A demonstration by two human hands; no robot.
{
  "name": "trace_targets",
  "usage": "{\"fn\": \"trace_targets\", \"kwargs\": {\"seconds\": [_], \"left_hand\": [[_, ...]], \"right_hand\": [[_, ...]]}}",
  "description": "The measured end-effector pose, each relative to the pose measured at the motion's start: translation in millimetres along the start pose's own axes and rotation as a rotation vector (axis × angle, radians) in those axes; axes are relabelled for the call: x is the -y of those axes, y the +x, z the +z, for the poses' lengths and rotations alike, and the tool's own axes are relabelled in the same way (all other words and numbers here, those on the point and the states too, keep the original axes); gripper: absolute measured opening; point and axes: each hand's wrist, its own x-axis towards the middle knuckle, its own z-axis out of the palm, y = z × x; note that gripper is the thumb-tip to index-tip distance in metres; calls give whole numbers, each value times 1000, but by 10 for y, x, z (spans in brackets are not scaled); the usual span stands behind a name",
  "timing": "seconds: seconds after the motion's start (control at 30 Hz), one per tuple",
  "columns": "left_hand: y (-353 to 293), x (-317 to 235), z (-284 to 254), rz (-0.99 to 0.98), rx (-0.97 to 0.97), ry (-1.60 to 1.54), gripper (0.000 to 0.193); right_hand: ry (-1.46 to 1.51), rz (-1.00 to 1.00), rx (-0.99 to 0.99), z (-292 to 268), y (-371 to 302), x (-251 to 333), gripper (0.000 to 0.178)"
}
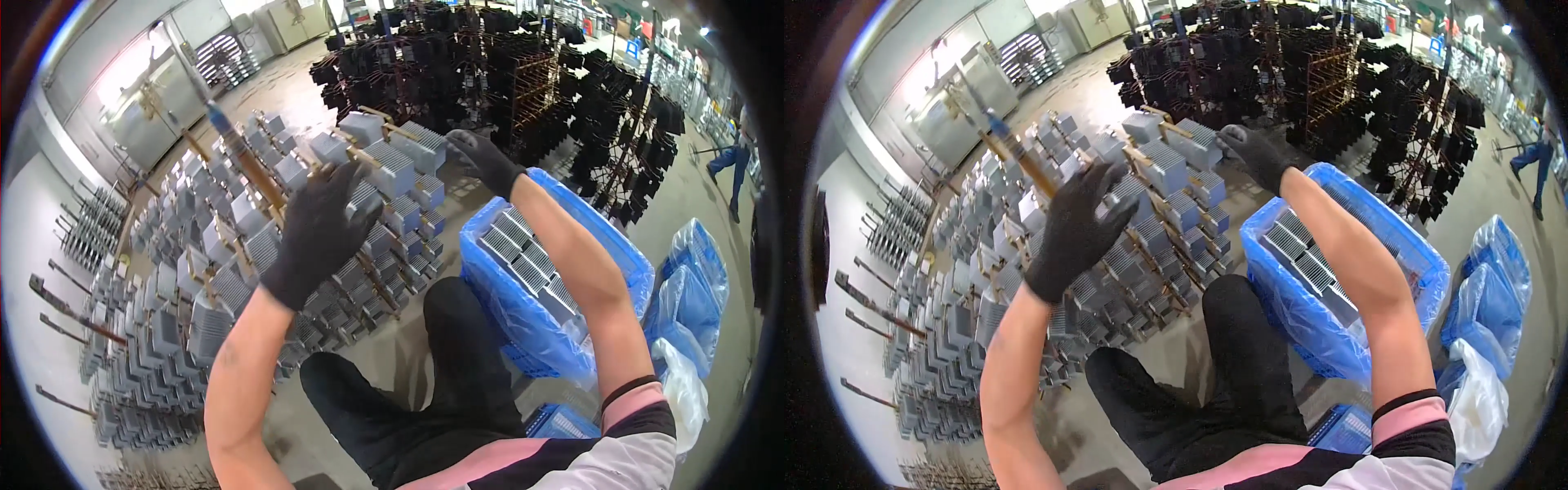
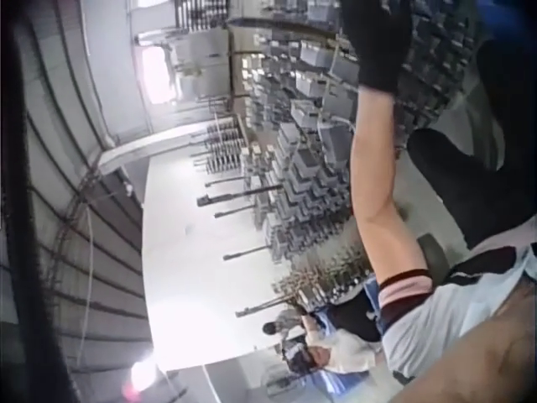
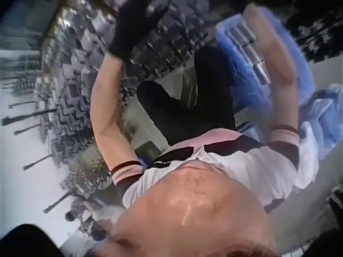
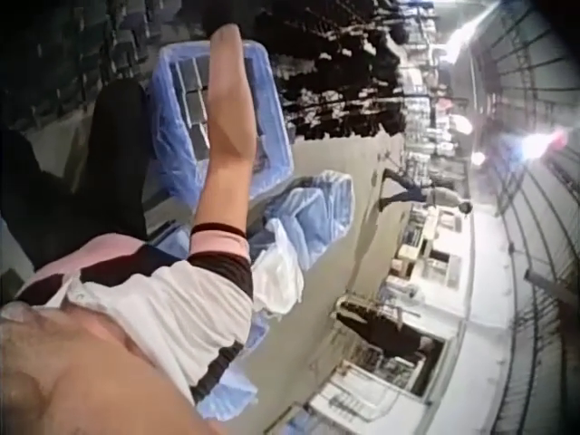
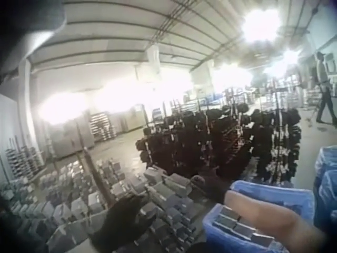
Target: The recorder is taking metal cooling fins from a production rack and packing them into plastic-lined blue bins.
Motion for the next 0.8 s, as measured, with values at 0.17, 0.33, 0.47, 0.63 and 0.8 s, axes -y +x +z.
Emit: {"fn": "trace_targets", "kwargs": {"seconds": [0.17, 0.33, 0.47, 0.63, 0.8], "left_hand": [[885, 531, 884, 253, 81, 187, 39], [1346, 502, 1383, 259, 391, 158, 29], [1514, 616, 1378, 365, 571, 330, 23], [1598, 738, 1302, 537, 613, 154, 22], [1366, 1083, 1249, 598, 499, 181, 13]], "right_hand": [[-49, -78, -123, 146, 413, -200, 35], [550, 412, 118, -52, 623, -436, 33], [578, 328, 110, 140, 681, -585, 31], [353, 33, 37, 200, 321, -122, 34], [375, 174, 67, 648, 515, -97, 37]]}}
